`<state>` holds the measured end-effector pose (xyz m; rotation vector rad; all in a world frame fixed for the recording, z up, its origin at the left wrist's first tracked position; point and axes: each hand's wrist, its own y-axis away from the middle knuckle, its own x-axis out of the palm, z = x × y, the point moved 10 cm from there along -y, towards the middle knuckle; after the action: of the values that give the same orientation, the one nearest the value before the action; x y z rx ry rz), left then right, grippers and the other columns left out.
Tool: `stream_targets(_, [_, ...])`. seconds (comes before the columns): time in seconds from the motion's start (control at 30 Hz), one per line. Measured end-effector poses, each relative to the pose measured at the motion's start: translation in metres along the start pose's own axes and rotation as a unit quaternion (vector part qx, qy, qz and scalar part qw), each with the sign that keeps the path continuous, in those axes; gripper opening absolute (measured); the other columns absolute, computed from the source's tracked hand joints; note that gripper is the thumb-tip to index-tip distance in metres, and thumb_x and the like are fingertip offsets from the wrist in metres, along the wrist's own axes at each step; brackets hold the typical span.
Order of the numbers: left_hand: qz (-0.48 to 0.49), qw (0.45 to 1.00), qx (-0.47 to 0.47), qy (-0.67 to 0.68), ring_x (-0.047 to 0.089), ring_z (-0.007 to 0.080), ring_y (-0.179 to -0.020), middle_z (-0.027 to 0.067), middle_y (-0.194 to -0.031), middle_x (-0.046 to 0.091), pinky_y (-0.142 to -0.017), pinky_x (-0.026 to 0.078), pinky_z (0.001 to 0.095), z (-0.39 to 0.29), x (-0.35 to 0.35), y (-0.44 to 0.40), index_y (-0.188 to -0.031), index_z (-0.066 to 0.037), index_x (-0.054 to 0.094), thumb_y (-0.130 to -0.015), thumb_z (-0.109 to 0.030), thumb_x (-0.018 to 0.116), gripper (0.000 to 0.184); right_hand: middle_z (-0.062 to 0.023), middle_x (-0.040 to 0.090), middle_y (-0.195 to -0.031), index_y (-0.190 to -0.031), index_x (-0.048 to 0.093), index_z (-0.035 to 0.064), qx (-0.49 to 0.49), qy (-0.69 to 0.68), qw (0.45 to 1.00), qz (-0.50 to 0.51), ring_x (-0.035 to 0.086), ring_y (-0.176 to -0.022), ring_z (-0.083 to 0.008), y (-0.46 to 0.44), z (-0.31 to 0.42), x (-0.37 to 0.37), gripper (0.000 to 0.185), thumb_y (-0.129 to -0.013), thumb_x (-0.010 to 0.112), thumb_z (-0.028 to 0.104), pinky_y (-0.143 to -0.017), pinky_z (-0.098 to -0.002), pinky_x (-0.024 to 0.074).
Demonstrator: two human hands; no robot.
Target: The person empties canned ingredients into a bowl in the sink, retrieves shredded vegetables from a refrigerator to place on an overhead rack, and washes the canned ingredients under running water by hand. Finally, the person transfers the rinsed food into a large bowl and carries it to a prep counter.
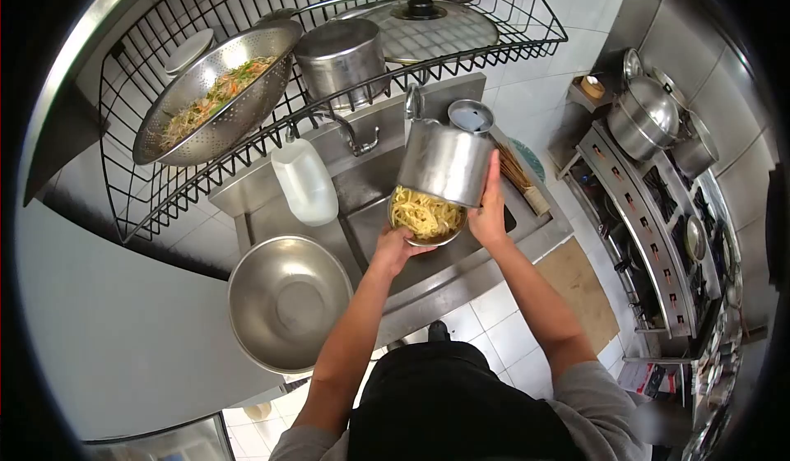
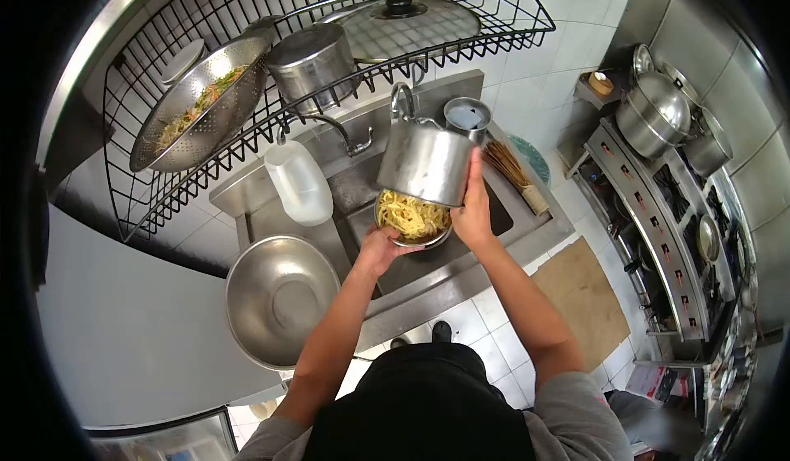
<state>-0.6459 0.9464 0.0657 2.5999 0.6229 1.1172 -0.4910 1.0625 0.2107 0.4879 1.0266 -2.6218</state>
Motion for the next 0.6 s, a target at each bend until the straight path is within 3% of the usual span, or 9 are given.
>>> stream_targets(0.13, [0.036,0.999,0.017,0.030,0.054,0.0498,-0.120,0.0277,-0.138,0.047,-0.091,0.054,0.0660,0.008,-0.018,-0.009,-0.140,0.008,0.028,-0.081,0.009,0.038,0.060,-0.0249,0.030,-0.156,-0.159,0.002,0.0149,-0.043,0.032,0.997,0.048,0.044,-0.136,-0.0411,-0.001,0.003,0.014,0.089,-0.089,0.052,-0.005,-0.100,-0.0426,0.0480])
stream_targets(0.2, [0.027,0.999,0.020,0.033,0.055,0.0498,-0.119,0.0278,-0.138,0.047,-0.090,0.054,0.0661,0.011,-0.025,-0.006,-0.141,0.007,0.028,-0.081,0.009,0.038,0.061,-0.0201,0.027,-0.159,-0.159,0.001,0.0202,0.075,-0.088,0.993,0.002,0.050,-0.130,-0.0367,0.001,-0.010,0.012,0.090,-0.088,0.046,-0.009,-0.079,-0.0352,0.0566])
stream_targets(0.23, [0.017,0.999,0.026,0.033,0.056,0.0498,-0.119,0.0280,-0.138,0.047,-0.090,0.054,0.0663,0.009,-0.028,-0.006,-0.141,0.007,0.028,-0.080,0.010,0.038,0.062,-0.0201,0.027,-0.159,-0.159,0.001,0.0202,0.070,-0.085,0.994,0.001,0.050,-0.130,-0.0367,0.002,-0.012,0.013,0.090,-0.088,0.046,-0.009,-0.079,-0.0352,0.0566])
stream_targets(0.3, [0.018,0.999,0.035,0.033,0.056,0.0498,-0.118,0.0281,-0.137,0.047,-0.090,0.054,0.0660,0.008,-0.029,-0.007,-0.141,0.007,0.028,-0.080,0.009,0.039,0.062,-0.0167,0.027,-0.159,-0.159,-0.001,0.0232,0.058,-0.118,0.990,-0.042,0.058,-0.114,-0.0285,0.005,-0.021,0.009,0.091,-0.087,0.043,-0.012,-0.064,-0.0271,0.0555])
stream_targets(0.33, [0.008,0.999,0.037,0.030,0.057,0.0498,-0.117,0.0282,-0.137,0.047,-0.090,0.054,0.0658,0.009,-0.034,-0.006,-0.141,0.007,0.028,-0.080,0.009,0.039,0.063,-0.0188,0.038,-0.150,-0.159,-0.004,0.0272,0.164,-0.219,0.961,-0.040,0.062,-0.098,-0.0240,0.014,-0.041,0.017,0.091,-0.089,0.041,-0.010,-0.064,-0.0294,0.0566])
stream_targets(0.37, [0.006,0.999,0.038,0.031,0.057,0.0498,-0.117,0.0282,-0.137,0.047,-0.090,0.054,0.0658,0.009,-0.036,-0.005,-0.141,0.007,0.028,-0.080,0.009,0.039,0.063,-0.0188,0.038,-0.150,-0.159,-0.004,0.0272,0.165,-0.220,0.961,-0.038,0.062,-0.098,-0.0240,0.018,-0.054,0.020,0.091,-0.089,0.041,-0.010,-0.064,-0.0294,0.0566])
stream_targets(0.47, [0.002,0.999,0.037,0.024,0.061,0.0471,-0.113,0.0282,-0.132,0.052,-0.086,0.058,0.0608,0.010,-0.046,-0.009,-0.141,0.006,0.029,-0.080,0.009,0.040,0.062,-0.0202,0.052,-0.133,-0.157,0.013,0.0183,0.146,-0.176,0.973,-0.043,0.065,-0.090,-0.0235,0.017,-0.077,0.023,0.075,-0.092,0.040,-0.006,-0.062,-0.0318,0.0580])
stream_targets(0.53, [-0.016,0.999,0.036,0.014,0.060,0.0473,-0.114,0.0285,-0.135,0.049,-0.086,0.058,0.0618,0.014,-0.059,-0.012,-0.142,0.005,0.028,-0.081,0.009,0.040,0.063,-0.0185,0.061,-0.119,-0.144,0.035,0.0034,0.373,-0.384,0.842,-0.060,0.067,-0.086,-0.0272,0.029,-0.122,0.047,0.052,-0.093,0.042,-0.003,-0.060,-0.0346,0.0589])
stream_targets(0.6, [-0.017,0.999,0.042,0.023,0.060,0.0470,-0.114,0.0282,-0.134,0.049,-0.085,0.058,0.0619,0.016,-0.065,-0.016,-0.142,0.004,0.028,-0.081,0.009,0.040,0.063,-0.0186,0.058,-0.123,-0.142,0.036,0.0035,0.407,-0.385,0.828,-0.011,0.067,-0.092,-0.0286,0.021,-0.124,0.050,0.050,-0.093,0.041,-0.003,-0.064,-0.0369,0.0605])
